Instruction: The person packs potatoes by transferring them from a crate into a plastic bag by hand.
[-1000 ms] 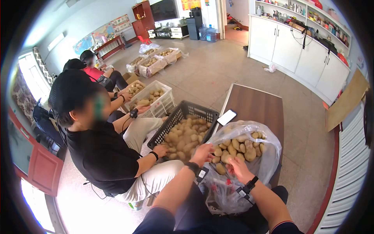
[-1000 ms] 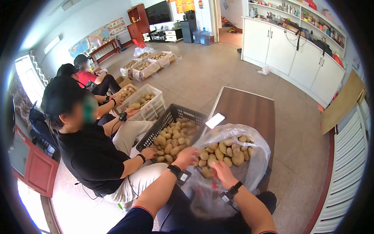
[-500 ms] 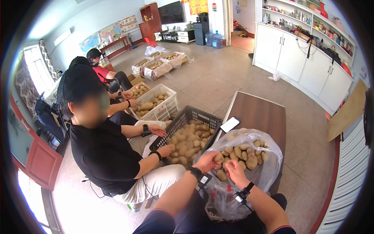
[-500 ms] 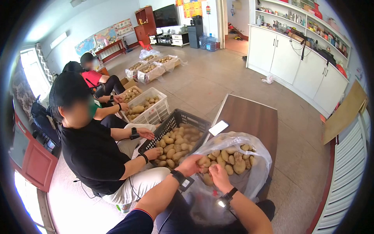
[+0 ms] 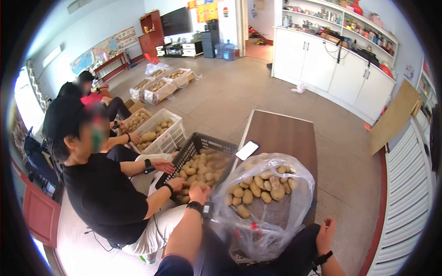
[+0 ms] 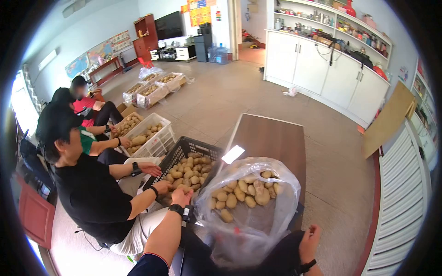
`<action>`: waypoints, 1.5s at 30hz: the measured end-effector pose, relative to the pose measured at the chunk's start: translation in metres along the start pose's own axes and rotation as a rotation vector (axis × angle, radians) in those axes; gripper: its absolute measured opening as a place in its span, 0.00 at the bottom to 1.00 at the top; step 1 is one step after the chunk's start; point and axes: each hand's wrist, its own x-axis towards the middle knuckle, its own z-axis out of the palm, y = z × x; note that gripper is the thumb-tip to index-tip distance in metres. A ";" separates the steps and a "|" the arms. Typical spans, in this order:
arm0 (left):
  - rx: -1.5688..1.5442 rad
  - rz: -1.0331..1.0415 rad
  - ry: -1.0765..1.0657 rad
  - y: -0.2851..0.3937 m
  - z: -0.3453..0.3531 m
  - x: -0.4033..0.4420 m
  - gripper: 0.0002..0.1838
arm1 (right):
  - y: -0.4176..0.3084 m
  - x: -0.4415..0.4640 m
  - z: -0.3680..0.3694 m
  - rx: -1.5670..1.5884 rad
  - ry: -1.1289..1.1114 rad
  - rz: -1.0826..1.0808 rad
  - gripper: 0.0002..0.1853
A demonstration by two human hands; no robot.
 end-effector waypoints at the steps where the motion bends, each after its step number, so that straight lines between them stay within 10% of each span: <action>1: 0.586 0.050 -0.049 0.024 -0.014 -0.006 0.19 | 0.042 -0.005 -0.015 -0.117 -0.005 0.050 0.07; 4: 0.625 0.022 -0.038 0.018 -0.010 -0.002 0.19 | 0.201 -0.047 -0.052 -0.156 -0.286 0.387 0.09; 6: 0.695 0.119 -0.021 0.018 -0.012 -0.002 0.21 | 0.315 -0.126 -0.071 -0.592 -0.654 -0.173 0.16; 10: 0.757 0.168 -0.013 0.017 -0.007 -0.004 0.26 | 0.252 -0.154 -0.072 -0.637 -1.039 0.555 0.16; 13: 0.779 0.129 -0.074 0.020 0.000 -0.003 0.20 | 0.229 -0.139 -0.058 -0.602 -1.053 0.580 0.17; 14: -0.004 -0.064 -0.009 0.009 0.012 0.002 0.18 | 0.221 -0.133 -0.053 -0.596 -1.056 0.577 0.17; 18: 0.150 0.104 0.140 -0.082 0.066 0.052 0.06 | 0.197 -0.107 -0.034 -0.573 -1.067 0.548 0.17; 21: -0.914 -0.362 -0.002 0.019 0.031 0.004 0.13 | 0.185 -0.095 -0.026 -0.566 -1.081 0.527 0.17; 23: -1.095 -0.529 0.092 0.033 0.029 0.001 0.12 | 0.178 -0.089 -0.023 -0.566 -1.094 0.514 0.17; 30: -1.069 -0.456 0.065 0.062 0.006 -0.025 0.23 | 0.165 -0.088 -0.024 -0.612 -1.200 0.494 0.17; 35: -1.095 -0.464 0.099 0.075 0.005 -0.031 0.13 | 0.166 -0.100 -0.041 -0.684 -1.389 0.444 0.17; 40: -1.107 -0.457 0.059 0.059 0.025 -0.026 0.03 | 0.170 -0.129 -0.088 -0.548 -2.102 -0.017 0.17; 41: -0.556 -0.072 0.070 0.036 0.036 -0.011 0.02 | 0.159 -0.124 -0.085 -0.469 -2.223 -0.165 0.17; 43: -0.680 -0.089 0.003 0.060 0.026 -0.031 0.05 | -0.074 -0.073 -0.039 -0.698 -2.272 -0.572 0.14; 45: -1.108 -0.446 -0.023 0.088 0.022 -0.043 0.08 | -0.107 -0.062 -0.003 -0.619 -2.066 -0.823 0.11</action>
